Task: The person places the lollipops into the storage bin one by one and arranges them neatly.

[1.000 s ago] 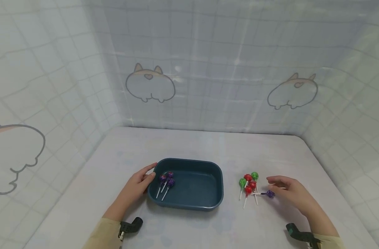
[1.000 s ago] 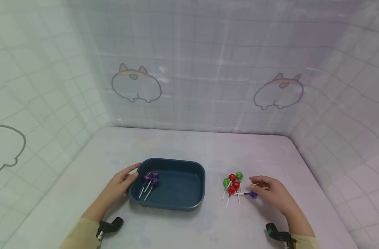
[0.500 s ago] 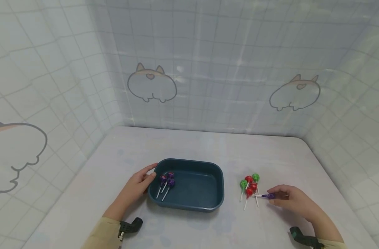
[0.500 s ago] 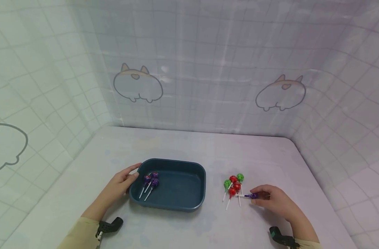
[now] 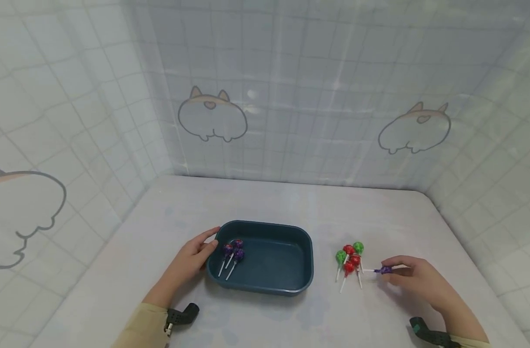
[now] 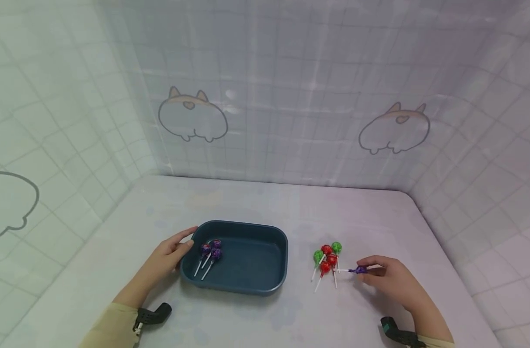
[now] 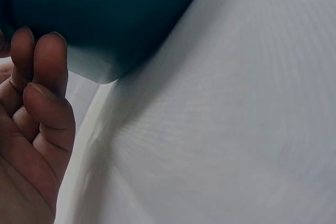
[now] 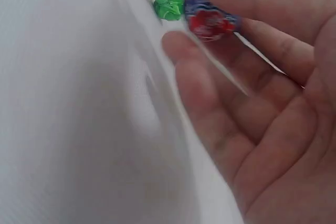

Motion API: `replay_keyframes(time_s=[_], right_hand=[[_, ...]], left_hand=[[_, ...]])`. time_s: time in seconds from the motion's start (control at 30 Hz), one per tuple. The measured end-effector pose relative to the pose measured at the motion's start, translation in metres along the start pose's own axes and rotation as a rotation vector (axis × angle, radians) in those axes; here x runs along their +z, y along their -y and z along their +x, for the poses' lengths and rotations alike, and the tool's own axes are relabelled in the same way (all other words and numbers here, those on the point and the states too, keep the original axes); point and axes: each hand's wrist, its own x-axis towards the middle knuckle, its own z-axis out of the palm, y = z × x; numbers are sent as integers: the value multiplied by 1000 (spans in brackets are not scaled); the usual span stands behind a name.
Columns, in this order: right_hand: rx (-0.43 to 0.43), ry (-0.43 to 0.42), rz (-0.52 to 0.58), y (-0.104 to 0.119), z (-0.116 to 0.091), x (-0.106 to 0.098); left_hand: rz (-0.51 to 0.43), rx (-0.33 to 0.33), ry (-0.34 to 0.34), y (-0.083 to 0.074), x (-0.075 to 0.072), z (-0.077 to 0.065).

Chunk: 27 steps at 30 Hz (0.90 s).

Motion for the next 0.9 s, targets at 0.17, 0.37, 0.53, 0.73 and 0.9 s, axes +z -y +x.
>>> replay_keyframes(time_s=[0.17, 0.37, 0.53, 0.73, 0.9], right_hand=[[43, -10, 57, 2, -1, -5], [-50, -61, 64, 0, -3, -6], [-92, -104, 81, 1, -2, -5], [-59, -113, 118, 3, -2, -5], [-57, -113, 114, 1, -2, -3]], left_hand=[[-17, -12, -5, -1, 2, -2], [-27, -27, -2, -3, 3, -1], [-22, -20, -10, -5, 2, -3], [-29, -15, -4, -3, 2, -4], [-32, -25, -9, -4, 1, -4]])
